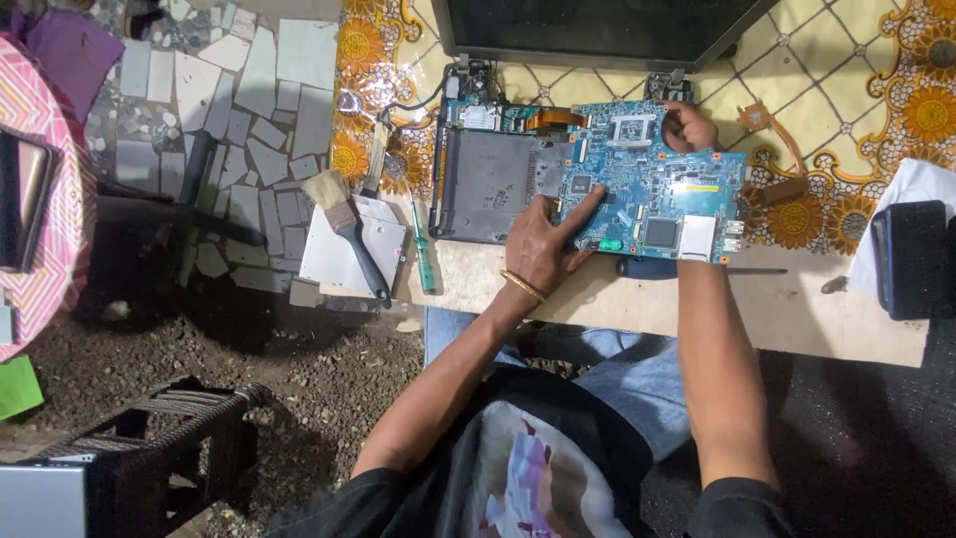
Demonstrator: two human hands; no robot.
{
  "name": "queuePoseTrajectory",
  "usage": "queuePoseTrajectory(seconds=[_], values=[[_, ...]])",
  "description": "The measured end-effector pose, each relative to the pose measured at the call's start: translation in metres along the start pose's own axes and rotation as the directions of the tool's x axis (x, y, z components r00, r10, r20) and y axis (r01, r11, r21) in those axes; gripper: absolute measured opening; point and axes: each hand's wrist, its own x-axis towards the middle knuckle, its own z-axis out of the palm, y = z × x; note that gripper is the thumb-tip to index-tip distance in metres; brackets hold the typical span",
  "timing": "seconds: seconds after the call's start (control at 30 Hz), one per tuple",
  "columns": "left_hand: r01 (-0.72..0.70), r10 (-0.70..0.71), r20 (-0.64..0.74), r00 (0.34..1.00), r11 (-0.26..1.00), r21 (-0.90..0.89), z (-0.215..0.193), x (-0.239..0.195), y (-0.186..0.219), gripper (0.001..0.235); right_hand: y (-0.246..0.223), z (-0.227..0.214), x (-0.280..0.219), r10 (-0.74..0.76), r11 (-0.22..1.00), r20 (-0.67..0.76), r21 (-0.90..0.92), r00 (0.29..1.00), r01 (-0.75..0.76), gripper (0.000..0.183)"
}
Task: The person removes a copper heat pipe from a laptop motherboard, then repositions and secures it using a screwdriver. The person handles the motherboard and heat pipe directly, using a screwdriver to tighten screws.
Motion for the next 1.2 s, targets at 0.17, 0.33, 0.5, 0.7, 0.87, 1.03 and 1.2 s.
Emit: queuePoseTrajectory(seconds=[0.17, 0.33, 0.5, 0.7, 0.87, 1.03, 1.2], values=[[0.0, 0.0, 0.0, 1.0, 0.999, 0.035, 0.004, -0.003, 0.0, 0.115, 0.002, 0.0, -0.01, 0.063, 0.996, 0.029, 0.063, 0.998, -0.065, 0.03], [0.01, -0.017, -0.096, 0.995, 0.997, -0.07, -0.004, -0.002, -0.003, 0.084, -0.078, 0.005, 0.006, 0.161, 0.905, -0.185, 0.42, 0.969, -0.07, 0.037], [-0.006, -0.054, -0.174, 0.983, 0.945, -0.328, -0.03, -0.015, 0.009, 0.074, -0.09, 0.017, -0.01, 0.307, 0.854, -0.102, 0.467, 0.946, -0.227, 0.031], [-0.031, -0.212, -0.342, 0.915, 0.81, -0.585, -0.056, -0.063, 0.016, 0.066, -0.12, 0.024, -0.039, 0.311, 0.932, -0.069, 0.22, 0.948, -0.29, 0.045], [0.136, -0.873, 0.082, 0.48, -0.018, -0.991, -0.121, -0.08, 0.046, 0.03, -0.151, 0.02, -0.077, 0.176, 0.952, -0.046, 0.261, 0.983, -0.158, 0.051], [-0.032, -0.629, 0.096, 0.771, -0.189, -0.981, -0.11, -0.131, 0.022, 0.075, -0.159, 0.04, -0.133, 0.374, 0.849, -0.187, 0.462, 0.908, -0.255, 0.034], [0.092, -0.648, 0.309, 0.697, -0.346, -0.934, -0.124, -0.134, 0.039, 0.086, -0.193, 0.071, -0.194, 0.445, 0.822, -0.273, 0.503, 0.853, -0.268, 0.02]])
